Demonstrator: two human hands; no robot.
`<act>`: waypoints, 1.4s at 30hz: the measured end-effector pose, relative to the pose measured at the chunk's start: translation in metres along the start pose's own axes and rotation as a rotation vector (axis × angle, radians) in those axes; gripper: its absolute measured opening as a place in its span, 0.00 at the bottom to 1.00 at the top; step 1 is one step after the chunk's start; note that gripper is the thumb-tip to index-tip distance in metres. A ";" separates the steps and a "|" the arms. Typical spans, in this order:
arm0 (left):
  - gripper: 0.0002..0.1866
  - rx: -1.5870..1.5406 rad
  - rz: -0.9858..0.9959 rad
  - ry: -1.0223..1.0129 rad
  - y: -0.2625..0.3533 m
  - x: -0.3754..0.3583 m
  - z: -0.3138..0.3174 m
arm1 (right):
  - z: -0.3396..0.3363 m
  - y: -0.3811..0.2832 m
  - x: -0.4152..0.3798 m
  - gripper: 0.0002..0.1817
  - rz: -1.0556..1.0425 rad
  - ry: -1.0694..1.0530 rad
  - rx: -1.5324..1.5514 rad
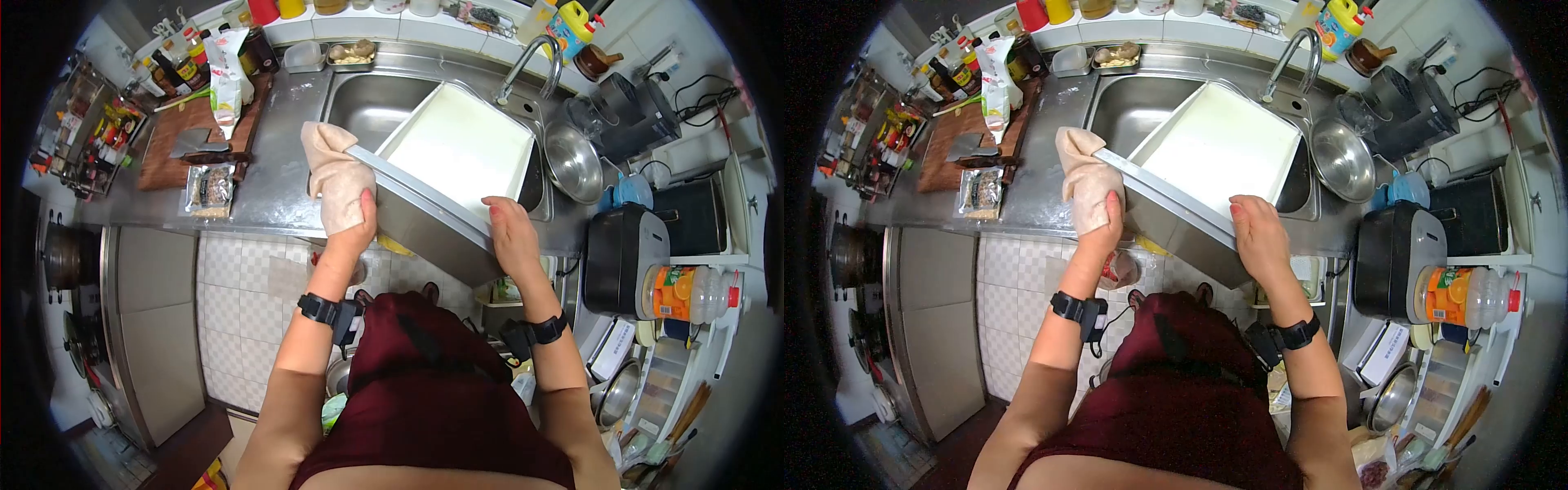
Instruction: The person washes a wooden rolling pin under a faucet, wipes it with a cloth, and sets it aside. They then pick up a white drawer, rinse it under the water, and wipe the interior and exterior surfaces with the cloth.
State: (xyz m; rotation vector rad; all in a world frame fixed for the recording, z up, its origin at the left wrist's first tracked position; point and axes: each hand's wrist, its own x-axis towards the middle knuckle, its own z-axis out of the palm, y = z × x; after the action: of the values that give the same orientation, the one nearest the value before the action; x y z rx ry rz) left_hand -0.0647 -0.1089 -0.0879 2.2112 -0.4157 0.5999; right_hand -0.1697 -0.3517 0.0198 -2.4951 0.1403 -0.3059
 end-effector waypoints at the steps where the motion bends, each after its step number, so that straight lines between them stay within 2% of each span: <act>1: 0.18 -0.043 0.002 -0.022 0.014 -0.003 -0.004 | 0.001 0.001 0.001 0.20 0.002 0.010 0.015; 2: 0.18 -0.086 0.001 -0.046 0.025 -0.008 -0.005 | 0.002 0.003 0.001 0.20 0.006 0.019 0.029; 4: 0.16 -0.127 0.261 -0.147 0.039 -0.013 -0.002 | 0.004 0.010 0.002 0.22 0.039 0.020 0.084; 5: 0.15 -0.164 0.359 -0.081 0.046 -0.023 0.012 | 0.005 0.013 0.002 0.23 0.054 0.020 0.113; 7: 0.15 -0.281 0.331 -0.188 0.094 -0.028 0.002 | 0.006 0.018 0.003 0.27 0.139 -0.001 0.266; 10: 0.17 -0.344 0.301 -0.436 0.126 -0.041 0.012 | 0.001 0.026 0.004 0.35 0.297 -0.050 0.513; 14: 0.16 -0.478 0.415 -0.410 0.147 -0.053 0.028 | -0.011 0.031 0.005 0.43 0.435 -0.074 0.718; 16: 0.16 -0.491 0.437 -0.455 0.159 -0.051 0.025 | -0.014 0.032 0.004 0.43 0.459 -0.063 0.754; 19: 0.15 -0.474 0.484 -0.701 0.168 -0.052 0.038 | -0.015 0.028 0.001 0.43 0.460 -0.054 0.766; 22: 0.14 -0.641 0.526 -0.594 0.171 -0.055 0.047 | -0.011 0.029 0.004 0.43 0.437 -0.061 0.753; 25: 0.14 -0.649 0.551 -0.630 0.170 -0.051 0.046 | -0.009 0.028 0.004 0.43 0.428 -0.069 0.725; 28: 0.11 -0.426 0.428 -0.754 0.163 -0.037 0.023 | -0.009 0.032 0.005 0.42 0.435 -0.080 0.705; 30: 0.10 -0.324 0.508 -0.679 0.138 -0.021 0.009 | -0.012 0.032 0.002 0.42 0.447 -0.072 0.702; 32: 0.12 -0.346 0.449 -0.265 0.101 -0.027 0.006 | -0.014 0.032 0.001 0.42 0.457 -0.061 0.713; 34: 0.16 -0.138 0.392 -0.277 0.076 -0.023 -0.002 | -0.013 0.031 0.001 0.42 0.456 -0.052 0.719; 38: 0.16 -0.241 0.418 -0.278 0.084 -0.026 0.001 | -0.008 0.031 0.003 0.42 0.430 -0.053 0.702; 40: 0.15 -0.343 0.450 -0.310 0.111 -0.033 0.011 | -0.006 0.031 0.004 0.42 0.424 -0.052 0.693; 42: 0.12 -0.430 0.495 -0.606 0.144 -0.033 0.016 | -0.005 0.032 0.005 0.41 0.423 -0.057 0.687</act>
State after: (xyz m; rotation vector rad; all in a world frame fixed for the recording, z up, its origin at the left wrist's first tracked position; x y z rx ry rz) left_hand -0.1562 -0.2091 -0.0273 1.8296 -1.3004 0.0454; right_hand -0.1673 -0.3811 0.0056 -1.7381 0.4498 -0.0795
